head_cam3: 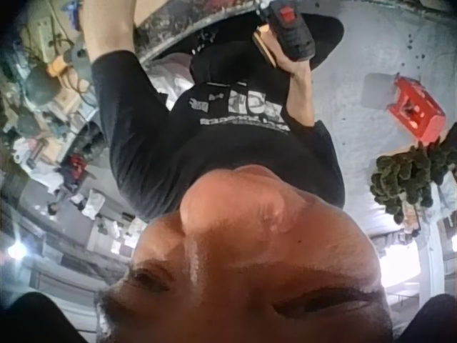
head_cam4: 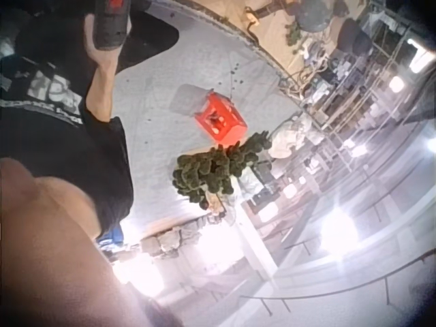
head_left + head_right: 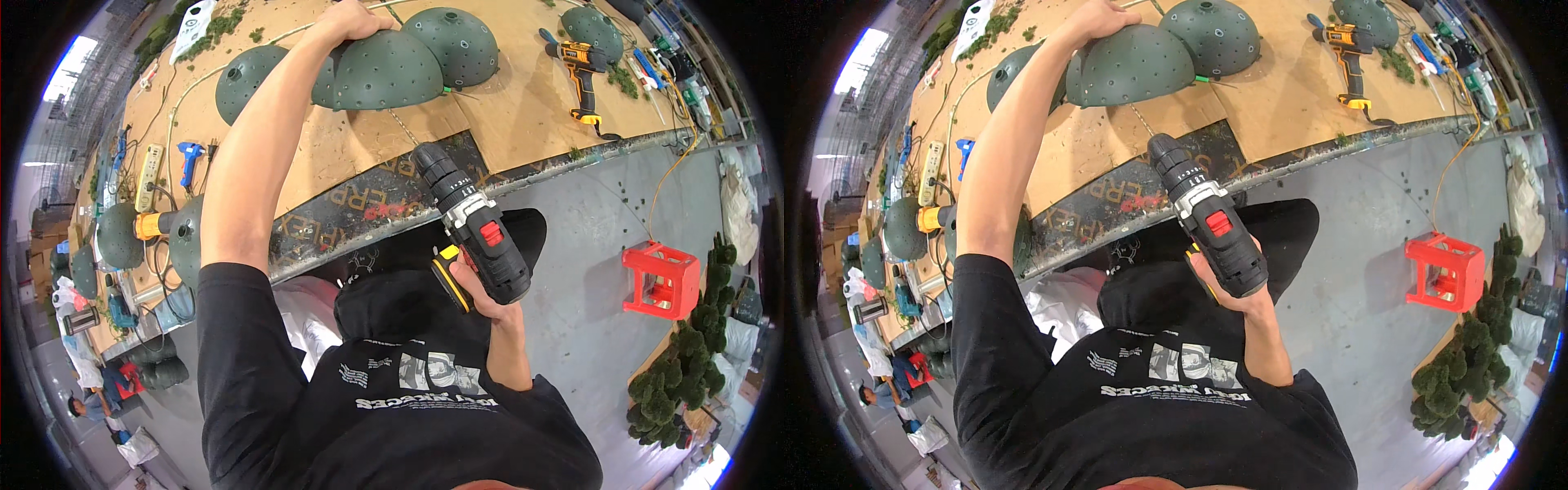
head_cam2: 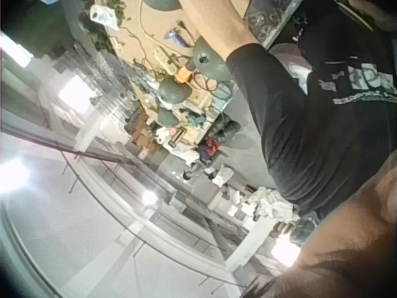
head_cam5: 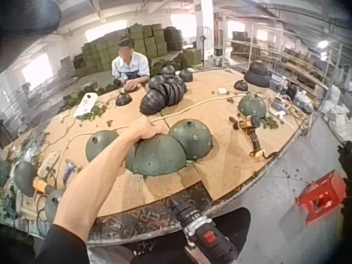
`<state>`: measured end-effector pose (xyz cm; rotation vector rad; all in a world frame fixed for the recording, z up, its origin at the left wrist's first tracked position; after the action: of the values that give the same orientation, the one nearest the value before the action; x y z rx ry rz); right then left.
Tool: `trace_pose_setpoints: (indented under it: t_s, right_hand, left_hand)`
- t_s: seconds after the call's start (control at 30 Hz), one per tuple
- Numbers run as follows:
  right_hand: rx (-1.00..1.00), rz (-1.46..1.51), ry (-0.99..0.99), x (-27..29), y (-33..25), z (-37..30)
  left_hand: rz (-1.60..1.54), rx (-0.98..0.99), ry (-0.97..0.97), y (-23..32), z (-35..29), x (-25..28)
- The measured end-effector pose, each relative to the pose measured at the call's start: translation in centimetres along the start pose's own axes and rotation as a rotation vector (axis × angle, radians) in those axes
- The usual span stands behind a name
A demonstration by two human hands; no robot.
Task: The person assembles green plastic hemispherical components by drilling holes into them with a power drill at an industrial workbench.
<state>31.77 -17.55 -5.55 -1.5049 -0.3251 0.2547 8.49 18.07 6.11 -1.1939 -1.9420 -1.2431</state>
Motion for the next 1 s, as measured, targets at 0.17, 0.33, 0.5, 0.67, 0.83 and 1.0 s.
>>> trace_pose_setpoints:
  t_s: [0.17,0.33,0.5,0.67,0.83,1.0]
  right_hand:
    - [0.036,0.002,0.014,-0.3,-1.3,0.7]
    - [0.017,0.032,0.052,0.0,-1.0,0.4]
    - [0.142,-0.097,0.014,0.4,-1.5,0.1]
    - [0.116,-0.090,-0.013,0.9,-0.2,-1.0]
    - [-0.042,-0.132,-0.052,1.7,-0.3,-1.5]
    - [0.010,-0.152,-0.071,1.9,1.2,-1.6]
  left_hand:
    - [-0.006,-0.093,-0.037,-1.6,1.2,-0.4]
    - [-0.059,-0.336,-0.006,-6.6,2.6,-0.3]
    - [-0.242,-0.544,-0.031,-11.0,1.7,-1.3]
    - [-0.058,-0.589,0.109,-11.4,-0.8,-3.9]
    - [-0.112,-0.636,0.236,-10.2,-6.4,-6.0]
    - [-0.106,-0.601,0.175,-9.4,-6.4,-6.2]
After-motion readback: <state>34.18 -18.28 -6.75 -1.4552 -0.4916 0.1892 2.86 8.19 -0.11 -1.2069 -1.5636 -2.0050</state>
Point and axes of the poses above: each hand's wrist, its own z-axis towards the middle knuckle, its own x-axis out of the back of the hand, y = z × x, the point moved 5 cm from there along z, towards the middle knuckle, and after that the axes turned 13 degrees about -y, right-handed, at the moved point
